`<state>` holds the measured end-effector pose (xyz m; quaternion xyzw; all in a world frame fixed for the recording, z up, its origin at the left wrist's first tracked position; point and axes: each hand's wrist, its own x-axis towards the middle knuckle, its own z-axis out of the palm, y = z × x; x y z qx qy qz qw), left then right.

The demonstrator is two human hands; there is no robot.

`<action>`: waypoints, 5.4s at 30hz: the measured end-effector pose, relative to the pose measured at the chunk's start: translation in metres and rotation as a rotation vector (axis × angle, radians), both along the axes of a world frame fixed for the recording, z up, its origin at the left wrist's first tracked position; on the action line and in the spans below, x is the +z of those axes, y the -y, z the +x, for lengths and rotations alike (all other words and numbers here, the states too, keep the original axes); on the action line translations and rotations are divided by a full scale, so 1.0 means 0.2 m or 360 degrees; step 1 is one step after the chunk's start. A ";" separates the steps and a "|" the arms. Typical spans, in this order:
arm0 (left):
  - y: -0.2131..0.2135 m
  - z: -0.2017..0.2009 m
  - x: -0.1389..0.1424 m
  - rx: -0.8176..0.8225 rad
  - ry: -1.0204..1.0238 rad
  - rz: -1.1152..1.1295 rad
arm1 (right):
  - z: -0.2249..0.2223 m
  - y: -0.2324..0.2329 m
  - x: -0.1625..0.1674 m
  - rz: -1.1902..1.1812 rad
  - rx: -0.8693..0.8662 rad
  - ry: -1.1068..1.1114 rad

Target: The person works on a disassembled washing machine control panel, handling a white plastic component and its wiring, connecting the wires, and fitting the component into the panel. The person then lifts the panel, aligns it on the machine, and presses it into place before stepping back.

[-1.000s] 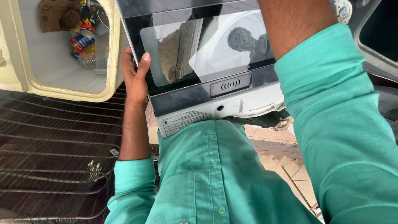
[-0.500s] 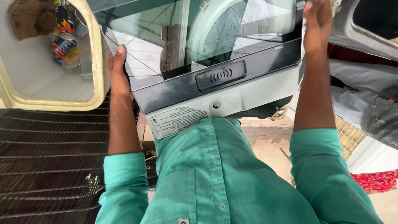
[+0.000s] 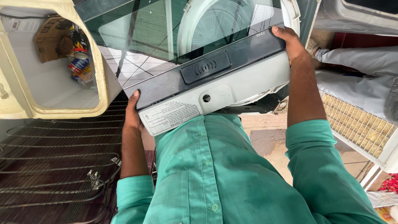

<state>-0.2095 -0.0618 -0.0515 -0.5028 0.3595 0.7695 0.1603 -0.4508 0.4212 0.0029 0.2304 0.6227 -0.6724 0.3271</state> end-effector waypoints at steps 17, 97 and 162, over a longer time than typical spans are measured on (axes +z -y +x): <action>-0.09 0.18 0.06 -0.0086 -0.0540 0.0058 | 0.60 -0.37 0.19 -0.0018 -0.0093 -0.0615; -0.64 0.55 0.18 -0.0607 -0.0436 -0.0220 | 1.43 -0.67 0.08 0.0722 -0.0362 -0.0257; -0.62 0.89 0.07 -0.0247 -0.0580 -0.0393 | 1.82 -0.87 0.00 0.0139 -0.0828 -0.0357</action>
